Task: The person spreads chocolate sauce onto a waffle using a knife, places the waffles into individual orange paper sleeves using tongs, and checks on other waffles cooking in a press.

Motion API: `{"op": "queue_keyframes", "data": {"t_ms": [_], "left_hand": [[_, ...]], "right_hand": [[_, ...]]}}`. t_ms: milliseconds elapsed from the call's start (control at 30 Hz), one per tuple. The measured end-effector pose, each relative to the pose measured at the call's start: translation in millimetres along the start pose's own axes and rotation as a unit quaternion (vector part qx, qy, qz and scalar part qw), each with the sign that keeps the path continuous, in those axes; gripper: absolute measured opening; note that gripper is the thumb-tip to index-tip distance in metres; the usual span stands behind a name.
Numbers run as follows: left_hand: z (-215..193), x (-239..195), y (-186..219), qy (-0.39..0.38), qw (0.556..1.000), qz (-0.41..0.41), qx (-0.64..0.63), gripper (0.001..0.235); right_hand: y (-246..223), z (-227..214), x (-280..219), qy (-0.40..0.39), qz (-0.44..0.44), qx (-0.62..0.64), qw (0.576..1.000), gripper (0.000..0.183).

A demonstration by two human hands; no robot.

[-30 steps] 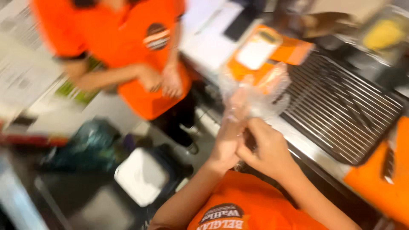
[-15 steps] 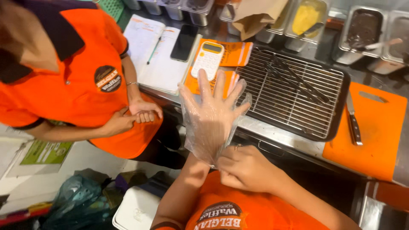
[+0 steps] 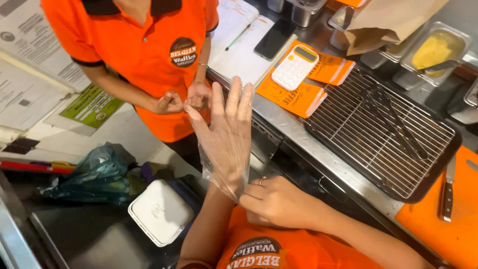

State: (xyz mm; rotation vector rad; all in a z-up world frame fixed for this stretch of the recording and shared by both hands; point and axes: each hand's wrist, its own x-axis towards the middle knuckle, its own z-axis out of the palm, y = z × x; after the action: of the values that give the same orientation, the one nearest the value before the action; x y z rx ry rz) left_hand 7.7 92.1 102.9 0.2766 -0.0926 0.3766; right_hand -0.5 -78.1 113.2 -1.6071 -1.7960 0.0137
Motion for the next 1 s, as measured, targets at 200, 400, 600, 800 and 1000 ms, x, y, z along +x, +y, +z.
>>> {"op": "queue_keyframes", "data": {"t_ms": [200,400,600,800,1000], "left_hand": [[4,-14,11,0.036,0.995,0.041,0.08,0.091],[5,-11,18,0.041,0.996,0.046,0.057,0.093],[8,-5,17,0.075,0.994,0.033,0.067,0.089],[-17,3,25,0.048,0.975,0.04,0.214,0.062],[-81,-34,40,0.093,0.977,-0.038,0.186,0.044]], "right_hand": [[-7,5,2,0.0,-0.004,0.025,1.0,0.024],[-11,8,2,0.001,0.003,0.026,1.0,0.025],[-12,9,-1,0.005,0.026,0.051,0.998,0.021],[31,11,-43,-0.025,0.191,0.01,0.981,0.019],[134,-29,-173,0.145,0.494,-0.365,0.775,0.045]]}}
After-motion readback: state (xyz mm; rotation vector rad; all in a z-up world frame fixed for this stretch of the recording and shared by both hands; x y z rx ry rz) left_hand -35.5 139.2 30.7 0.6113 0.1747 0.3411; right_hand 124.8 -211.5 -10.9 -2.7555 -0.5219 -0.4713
